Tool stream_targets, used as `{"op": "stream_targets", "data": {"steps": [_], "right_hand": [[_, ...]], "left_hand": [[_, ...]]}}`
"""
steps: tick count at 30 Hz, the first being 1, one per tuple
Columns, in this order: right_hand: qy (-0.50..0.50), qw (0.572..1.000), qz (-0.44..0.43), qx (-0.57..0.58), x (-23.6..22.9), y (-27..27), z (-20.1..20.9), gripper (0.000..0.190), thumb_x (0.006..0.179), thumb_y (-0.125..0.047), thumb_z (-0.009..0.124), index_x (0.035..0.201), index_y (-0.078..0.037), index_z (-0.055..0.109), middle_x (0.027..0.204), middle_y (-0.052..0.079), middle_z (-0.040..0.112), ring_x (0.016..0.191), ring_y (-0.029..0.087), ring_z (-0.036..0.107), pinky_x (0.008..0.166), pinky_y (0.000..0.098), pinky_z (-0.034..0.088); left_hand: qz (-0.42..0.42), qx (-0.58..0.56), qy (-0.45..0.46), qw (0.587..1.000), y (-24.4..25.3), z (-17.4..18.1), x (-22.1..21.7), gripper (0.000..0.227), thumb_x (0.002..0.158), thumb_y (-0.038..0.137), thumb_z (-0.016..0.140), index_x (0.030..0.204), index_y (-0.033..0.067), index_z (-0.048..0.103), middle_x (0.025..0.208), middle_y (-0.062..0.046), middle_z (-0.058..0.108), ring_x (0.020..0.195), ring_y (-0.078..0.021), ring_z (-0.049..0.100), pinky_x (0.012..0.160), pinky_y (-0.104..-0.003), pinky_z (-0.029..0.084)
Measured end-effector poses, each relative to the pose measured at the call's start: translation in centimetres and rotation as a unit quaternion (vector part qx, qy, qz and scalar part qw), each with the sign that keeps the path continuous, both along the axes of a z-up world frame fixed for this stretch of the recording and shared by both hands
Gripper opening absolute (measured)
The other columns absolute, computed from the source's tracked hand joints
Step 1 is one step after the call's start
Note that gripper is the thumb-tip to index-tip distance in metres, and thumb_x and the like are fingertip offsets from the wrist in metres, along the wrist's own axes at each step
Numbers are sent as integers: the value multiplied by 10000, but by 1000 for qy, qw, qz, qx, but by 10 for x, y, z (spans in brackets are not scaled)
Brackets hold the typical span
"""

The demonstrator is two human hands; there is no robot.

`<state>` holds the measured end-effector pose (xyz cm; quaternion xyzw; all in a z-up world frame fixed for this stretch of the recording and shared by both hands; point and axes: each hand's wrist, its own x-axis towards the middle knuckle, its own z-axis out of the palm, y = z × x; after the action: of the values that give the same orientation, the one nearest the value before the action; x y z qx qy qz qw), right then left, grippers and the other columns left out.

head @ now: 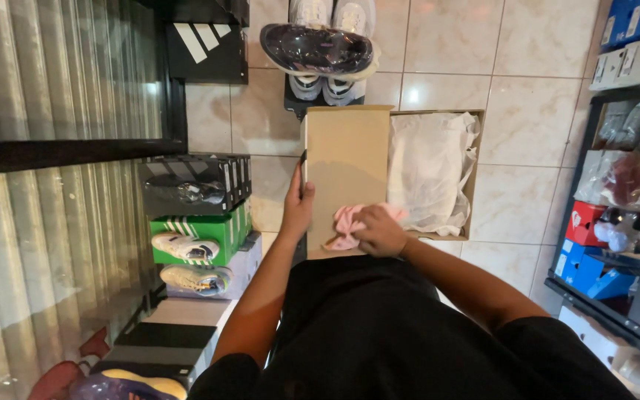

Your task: The person wipes the exterior and interior of several black Adidas shoe boxes with a pink cloth. They open each box, wipe the lid and base, then close and stack the boxes on a shelf.

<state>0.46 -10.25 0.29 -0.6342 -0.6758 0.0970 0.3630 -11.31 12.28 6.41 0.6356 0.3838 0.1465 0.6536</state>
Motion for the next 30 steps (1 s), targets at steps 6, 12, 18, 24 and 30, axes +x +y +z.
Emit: {"op": "stream_targets", "data": {"steps": [6,12,18,24,30], "right_hand": [[-68,981,-183,18,125,64,-28,227,836,-250,682,1058,-205,671,1269,240,594,1079,449,595,897,544,458],[-24,934,-355,28,81,131,0,307,905,-157,601,1180,-37,660,1267,373,514,1120,590,528,949,627,422],[-74,995,-46,48,8,29,-22,243,828,-388,594,1055,-345,670,1275,118,592,1138,399,552,982,557,425],[-58,988,-142,-18,102,72,-45,272,817,-316,659,1075,-250,710,1309,199,578,1172,430,559,955,563,439],[-25,933,-358,33,68,153,46,306,1028,-298,549,1206,-68,641,1242,297,526,1107,511,555,934,566,445]], "left_hand": [[-14,29,13,999,-2,16,4,619,1080,296,552,1620,114,310,1650,-165,309,1519,-298,263,1248,-473,223],[-17,38,9,999,-3,32,12,620,1075,302,552,1620,123,316,1633,-181,334,1507,-309,289,1240,-473,248],[3,6,27,1000,-3,68,21,594,1072,252,523,1600,81,309,1600,-251,358,1492,-368,305,1239,-497,261],[-22,-13,45,999,10,68,20,620,1069,328,541,1605,110,318,1591,-252,367,1485,-377,310,1229,-500,277],[-29,-25,46,998,3,63,17,630,1068,310,535,1616,108,297,1608,-244,339,1500,-363,294,1233,-501,267]]}}
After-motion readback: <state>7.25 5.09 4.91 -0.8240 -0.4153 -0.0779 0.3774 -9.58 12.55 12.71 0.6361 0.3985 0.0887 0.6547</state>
